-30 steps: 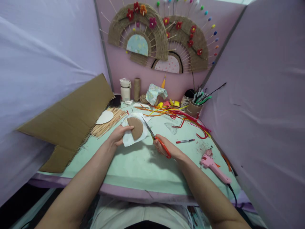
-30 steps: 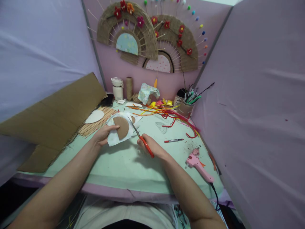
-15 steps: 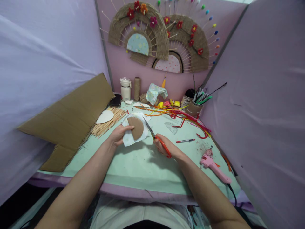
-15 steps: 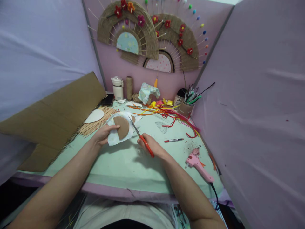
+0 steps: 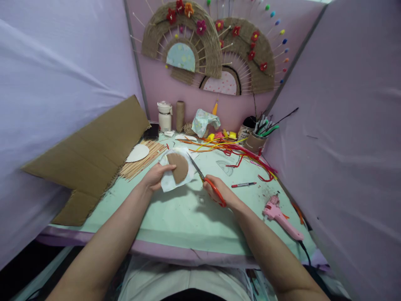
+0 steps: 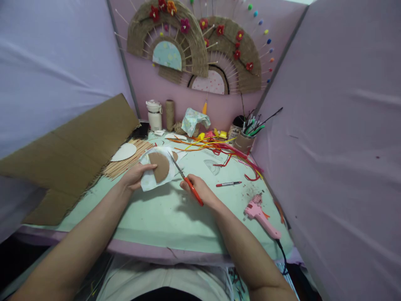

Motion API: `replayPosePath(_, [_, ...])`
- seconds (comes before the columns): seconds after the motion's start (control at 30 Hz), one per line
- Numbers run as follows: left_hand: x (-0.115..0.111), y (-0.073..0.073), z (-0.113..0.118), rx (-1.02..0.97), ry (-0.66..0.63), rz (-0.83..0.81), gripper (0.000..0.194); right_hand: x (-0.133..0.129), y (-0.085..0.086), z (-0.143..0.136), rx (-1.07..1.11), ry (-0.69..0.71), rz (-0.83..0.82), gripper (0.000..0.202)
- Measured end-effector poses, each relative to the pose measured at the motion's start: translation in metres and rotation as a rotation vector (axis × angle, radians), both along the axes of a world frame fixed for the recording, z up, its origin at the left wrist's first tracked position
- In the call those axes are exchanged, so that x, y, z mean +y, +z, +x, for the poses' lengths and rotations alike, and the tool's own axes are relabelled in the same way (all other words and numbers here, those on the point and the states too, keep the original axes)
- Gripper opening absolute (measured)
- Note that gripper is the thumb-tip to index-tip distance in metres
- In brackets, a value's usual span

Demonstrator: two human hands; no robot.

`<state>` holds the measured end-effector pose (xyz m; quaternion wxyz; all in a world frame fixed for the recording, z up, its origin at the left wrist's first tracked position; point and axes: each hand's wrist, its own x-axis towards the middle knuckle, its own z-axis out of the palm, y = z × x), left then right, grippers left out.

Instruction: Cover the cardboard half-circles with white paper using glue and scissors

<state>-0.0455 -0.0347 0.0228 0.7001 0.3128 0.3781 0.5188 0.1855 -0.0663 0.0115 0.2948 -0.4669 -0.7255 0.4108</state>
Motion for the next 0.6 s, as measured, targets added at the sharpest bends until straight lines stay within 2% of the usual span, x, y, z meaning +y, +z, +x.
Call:
replayPosePath(0.37, [-0.001,0.0052,-0.0049,0.065,0.023,0.055,0.048,0.0043,-0.0041,0.002,-0.031,-0.043,-0.01,0.025])
replayPosePath(0.6, [-0.0007,0.0051,-0.0068,0.084,0.017,0.042,0.045,0.0022,-0.0018,0.0023,-0.049,-0.01,0.008,0.027])
